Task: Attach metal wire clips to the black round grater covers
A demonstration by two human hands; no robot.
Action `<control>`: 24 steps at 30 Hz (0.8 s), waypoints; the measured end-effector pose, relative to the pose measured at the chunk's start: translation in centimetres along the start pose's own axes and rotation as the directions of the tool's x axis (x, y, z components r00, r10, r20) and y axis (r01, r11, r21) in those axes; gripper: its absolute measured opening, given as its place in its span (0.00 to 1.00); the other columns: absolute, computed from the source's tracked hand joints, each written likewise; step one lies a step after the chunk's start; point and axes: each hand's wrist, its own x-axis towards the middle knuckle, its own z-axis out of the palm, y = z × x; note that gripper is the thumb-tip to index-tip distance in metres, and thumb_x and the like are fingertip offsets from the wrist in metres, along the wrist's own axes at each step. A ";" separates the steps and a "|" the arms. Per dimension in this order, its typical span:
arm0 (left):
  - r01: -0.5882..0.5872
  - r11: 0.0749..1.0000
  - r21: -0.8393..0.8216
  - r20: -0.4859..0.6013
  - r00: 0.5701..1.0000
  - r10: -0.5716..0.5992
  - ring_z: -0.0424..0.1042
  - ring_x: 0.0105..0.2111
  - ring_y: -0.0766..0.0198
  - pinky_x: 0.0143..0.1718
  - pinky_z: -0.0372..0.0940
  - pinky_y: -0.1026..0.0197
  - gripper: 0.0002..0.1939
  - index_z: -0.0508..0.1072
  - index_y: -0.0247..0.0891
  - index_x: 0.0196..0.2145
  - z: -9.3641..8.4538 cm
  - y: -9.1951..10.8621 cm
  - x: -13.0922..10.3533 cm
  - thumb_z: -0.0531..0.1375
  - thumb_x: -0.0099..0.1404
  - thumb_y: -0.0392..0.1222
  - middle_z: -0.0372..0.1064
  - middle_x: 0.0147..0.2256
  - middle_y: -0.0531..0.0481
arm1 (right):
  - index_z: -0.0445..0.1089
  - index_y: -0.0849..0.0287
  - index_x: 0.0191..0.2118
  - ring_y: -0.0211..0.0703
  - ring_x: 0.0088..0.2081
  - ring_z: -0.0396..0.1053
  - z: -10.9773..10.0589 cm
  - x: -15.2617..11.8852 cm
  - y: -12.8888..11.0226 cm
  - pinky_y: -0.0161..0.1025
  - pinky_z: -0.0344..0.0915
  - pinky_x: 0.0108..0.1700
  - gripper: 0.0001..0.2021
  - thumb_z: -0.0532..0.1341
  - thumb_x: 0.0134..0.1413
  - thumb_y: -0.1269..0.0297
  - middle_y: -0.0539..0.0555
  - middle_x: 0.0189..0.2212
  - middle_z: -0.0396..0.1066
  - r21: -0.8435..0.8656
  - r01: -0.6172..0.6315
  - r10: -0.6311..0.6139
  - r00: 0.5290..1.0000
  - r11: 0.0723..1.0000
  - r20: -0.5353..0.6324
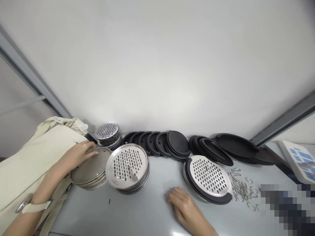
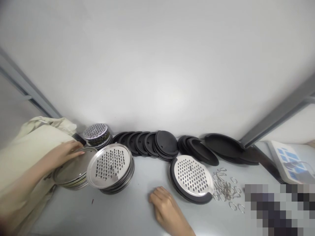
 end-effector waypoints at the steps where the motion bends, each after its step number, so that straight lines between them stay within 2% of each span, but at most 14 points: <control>1: -0.013 1.000 -0.018 0.005 1.000 0.013 0.70 0.38 0.54 0.39 0.60 0.61 0.16 0.70 0.40 0.38 0.1 -0.3 -0.2 0.51 0.65 0.53 0.73 0.40 0.48 | 0.61 0.57 0.32 0.43 0.30 0.63 0.0 0.0 0.0 0.39 0.62 0.36 0.16 0.47 0.49 0.86 0.51 0.26 0.64 -0.001 0.001 -0.001 1.000 1.000 0.002; 4: -0.017 0.999 -0.039 0.005 1.000 0.017 0.70 0.39 0.54 0.41 0.59 0.61 0.13 0.71 0.40 0.39 0.2 -1.0 -0.5 0.50 0.66 0.48 0.73 0.41 0.48 | 0.61 0.57 0.32 0.43 0.30 0.62 -0.1 0.0 -0.1 0.39 0.61 0.34 0.16 0.47 0.49 0.86 0.51 0.26 0.64 -0.004 0.002 -0.002 1.000 1.000 0.002; 8: 0.007 0.999 -0.037 -0.047 0.999 -0.008 0.70 0.39 0.55 0.40 0.59 0.62 0.13 0.70 0.39 0.39 0.2 -1.4 -0.8 0.52 0.64 0.48 0.73 0.40 0.48 | 0.61 0.57 0.32 0.43 0.30 0.62 -0.2 0.0 -0.1 0.39 0.61 0.35 0.16 0.47 0.48 0.86 0.51 0.26 0.64 0.005 -0.006 0.006 1.000 1.000 0.004; 14: 0.042 0.999 -0.010 0.032 0.999 -0.042 0.70 0.37 0.55 0.37 0.58 0.63 0.13 0.72 0.39 0.35 0.3 -2.2 -0.2 0.51 0.65 0.48 0.74 0.37 0.48 | 0.62 0.57 0.32 0.43 0.30 0.62 -0.1 -0.1 0.1 0.38 0.60 0.34 0.15 0.47 0.49 0.86 0.51 0.26 0.63 0.010 -0.013 0.013 1.000 1.000 0.009; 19: 0.054 0.999 0.006 0.027 0.998 -0.054 0.70 0.37 0.55 0.37 0.57 0.63 0.13 0.71 0.38 0.36 0.3 -2.4 -0.5 0.51 0.66 0.48 0.74 0.36 0.48 | 0.62 0.57 0.32 0.43 0.31 0.62 -0.1 -0.1 0.1 0.38 0.60 0.34 0.15 0.48 0.49 0.86 0.51 0.26 0.64 0.021 -0.010 0.010 1.000 1.000 0.001; 21: 0.064 0.998 -0.010 0.008 0.998 -0.064 0.70 0.36 0.56 0.37 0.57 0.64 0.13 0.70 0.38 0.36 -0.2 -2.1 -0.7 0.50 0.66 0.48 0.74 0.35 0.50 | 0.62 0.57 0.33 0.43 0.30 0.62 -0.1 0.0 0.0 0.38 0.61 0.35 0.15 0.48 0.49 0.86 0.51 0.26 0.64 0.021 -0.004 0.004 1.000 1.000 -0.007; 24: 0.066 0.992 -0.105 -0.027 0.997 -0.069 0.70 0.35 0.59 0.37 0.58 0.66 0.14 0.68 0.38 0.36 -2.0 -1.4 -0.8 0.50 0.67 0.50 0.74 0.34 0.52 | 0.62 0.57 0.32 0.43 0.30 0.62 -0.2 0.1 -0.1 0.38 0.61 0.35 0.15 0.48 0.49 0.85 0.51 0.26 0.64 0.015 0.006 -0.006 1.000 1.000 -0.017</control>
